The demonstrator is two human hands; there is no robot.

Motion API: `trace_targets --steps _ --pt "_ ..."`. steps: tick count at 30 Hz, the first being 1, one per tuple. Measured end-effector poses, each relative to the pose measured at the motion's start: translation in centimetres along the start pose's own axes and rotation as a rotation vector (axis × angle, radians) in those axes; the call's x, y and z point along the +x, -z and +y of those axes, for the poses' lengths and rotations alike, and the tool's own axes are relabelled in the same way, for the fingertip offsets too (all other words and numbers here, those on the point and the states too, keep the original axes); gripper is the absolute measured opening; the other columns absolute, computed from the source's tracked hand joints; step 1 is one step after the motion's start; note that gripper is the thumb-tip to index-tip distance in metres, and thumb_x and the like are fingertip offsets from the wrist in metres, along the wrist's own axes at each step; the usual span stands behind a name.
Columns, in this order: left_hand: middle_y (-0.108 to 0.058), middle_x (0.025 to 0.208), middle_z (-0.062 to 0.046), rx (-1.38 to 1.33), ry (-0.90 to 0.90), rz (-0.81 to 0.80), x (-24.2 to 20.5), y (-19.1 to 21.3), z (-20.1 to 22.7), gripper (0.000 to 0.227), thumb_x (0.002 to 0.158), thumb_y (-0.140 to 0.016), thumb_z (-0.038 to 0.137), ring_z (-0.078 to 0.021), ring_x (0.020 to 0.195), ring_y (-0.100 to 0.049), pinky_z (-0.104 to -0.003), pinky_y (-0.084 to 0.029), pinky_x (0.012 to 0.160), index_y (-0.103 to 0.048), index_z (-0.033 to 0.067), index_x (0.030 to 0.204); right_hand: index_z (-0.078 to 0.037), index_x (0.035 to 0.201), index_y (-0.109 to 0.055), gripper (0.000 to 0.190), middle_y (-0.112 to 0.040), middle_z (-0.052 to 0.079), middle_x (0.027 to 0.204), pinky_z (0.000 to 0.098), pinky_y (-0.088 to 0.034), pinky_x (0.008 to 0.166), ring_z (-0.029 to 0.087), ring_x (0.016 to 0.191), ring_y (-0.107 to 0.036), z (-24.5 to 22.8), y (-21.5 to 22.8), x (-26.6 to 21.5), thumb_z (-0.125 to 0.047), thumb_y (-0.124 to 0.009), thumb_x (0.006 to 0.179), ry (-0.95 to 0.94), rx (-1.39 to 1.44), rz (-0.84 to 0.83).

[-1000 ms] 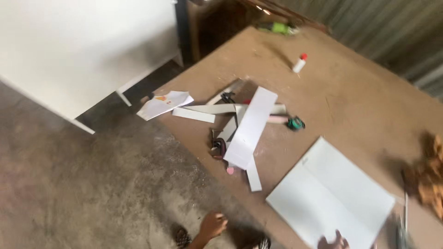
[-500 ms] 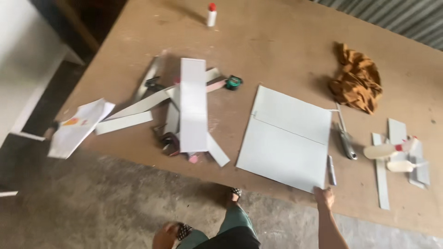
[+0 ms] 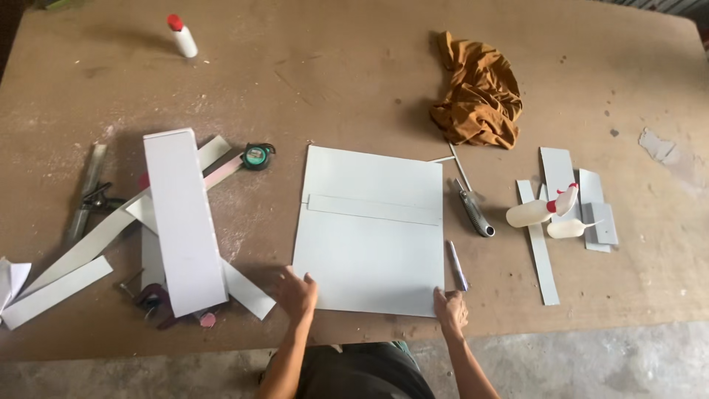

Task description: The person measures a PVC sheet using a measuring tape and marks it with a pen, then cuts a strip from the sheet using a utility knife.

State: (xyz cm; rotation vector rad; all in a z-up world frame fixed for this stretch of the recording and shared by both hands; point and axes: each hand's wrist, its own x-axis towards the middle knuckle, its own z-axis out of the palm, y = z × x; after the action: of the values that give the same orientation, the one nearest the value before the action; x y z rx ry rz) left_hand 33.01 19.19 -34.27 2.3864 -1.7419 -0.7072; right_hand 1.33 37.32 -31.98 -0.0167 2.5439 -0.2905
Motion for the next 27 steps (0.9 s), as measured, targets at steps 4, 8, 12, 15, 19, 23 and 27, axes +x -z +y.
trace_targets --steps 4,8,12,15,19,23,27 --pt "-0.072 0.105 -0.016 -0.174 0.166 -0.156 2.8 3.3 0.1 0.026 0.095 -0.067 0.019 -0.0242 0.091 -0.072 -0.036 -0.061 0.086 -0.062 0.0006 0.113 -0.004 0.115 -0.077 0.059 -0.077 0.018 0.114 0.0459 -0.052 0.089 0.035 0.106 -0.07 0.0 3.8 0.4 -0.056 -0.059 0.093 0.022 0.099 -0.116" --pt "-0.064 0.089 -0.003 -0.399 0.137 -0.426 7.2 3.0 -3.8 0.024 0.096 -0.067 0.034 -0.0184 0.078 -0.06 -0.032 -0.052 0.072 -0.058 0.0111 0.096 0.005 0.151 -0.043 0.063 -0.041 0.019 0.162 0.039 -0.029 0.126 0.029 0.151 -0.036 -2.8 10.8 -1.2 -0.013 -0.06 0.094 -0.003 0.722 -0.547" --pt "-0.038 0.167 -0.003 -0.427 0.137 -0.732 5.7 15.8 4.7 0.09 0.084 -0.061 0.058 -0.0241 0.154 -0.036 -0.049 -0.024 0.13 -0.032 0.0187 0.16 -0.015 0.155 -0.048 0.067 -0.045 0.011 0.166 0.0433 -0.05 0.084 0.033 0.125 -0.059 -4.8 15.5 0.0 -0.02 -0.054 0.088 0.353 0.691 -0.516" --pt "-0.013 0.174 -0.007 -0.878 0.03 -0.772 6.9 15.4 6.3 0.087 0.086 -0.063 0.03 -0.0333 0.154 -0.035 -0.059 -0.021 0.126 -0.023 0.0229 0.163 -0.007 0.15 -0.057 0.065 -0.063 0.013 0.143 0.0284 -0.043 0.062 0.025 0.092 -0.063 -9.5 18.6 -4.5 -0.008 -0.048 0.086 0.327 0.987 -0.546" --pt "-0.057 0.155 -0.011 -1.032 0.063 -0.684 7.0 15.9 9.4 0.073 0.078 -0.064 0.004 -0.0199 0.136 -0.058 -0.028 -0.047 0.109 -0.055 0.0071 0.15 -0.005 0.155 -0.05 0.064 -0.056 0.02 0.153 0.0379 -0.046 0.088 0.033 0.125 -0.059 -11.0 19.8 -3.8 -0.011 -0.044 0.091 0.349 1.018 -0.581" --pt "-0.063 0.148 -0.012 -0.98 0.188 -0.703 4.0 20.0 12.4 0.077 0.083 -0.058 0.004 -0.0249 0.117 -0.065 -0.032 -0.051 0.091 -0.046 0.0184 0.158 -0.007 0.152 -0.051 0.058 -0.057 0.019 0.149 0.0411 -0.045 0.092 0.032 0.125 -0.058 -8.8 16.7 1.7 -0.012 -0.047 0.094 0.424 1.034 -0.477" --pt "-0.048 0.162 -0.012 -1.46 0.096 -0.875 4.7 16.7 9.9 0.065 0.081 -0.058 -0.004 -0.0106 0.071 -0.067 -0.023 -0.057 0.062 -0.054 0.0011 0.145 -0.009 0.148 -0.053 0.051 -0.059 0.017 0.143 0.0452 -0.044 0.097 0.031 0.125 -0.058 -9.8 13.2 6.3 -0.014 -0.052 0.098 0.517 1.042 -0.356"
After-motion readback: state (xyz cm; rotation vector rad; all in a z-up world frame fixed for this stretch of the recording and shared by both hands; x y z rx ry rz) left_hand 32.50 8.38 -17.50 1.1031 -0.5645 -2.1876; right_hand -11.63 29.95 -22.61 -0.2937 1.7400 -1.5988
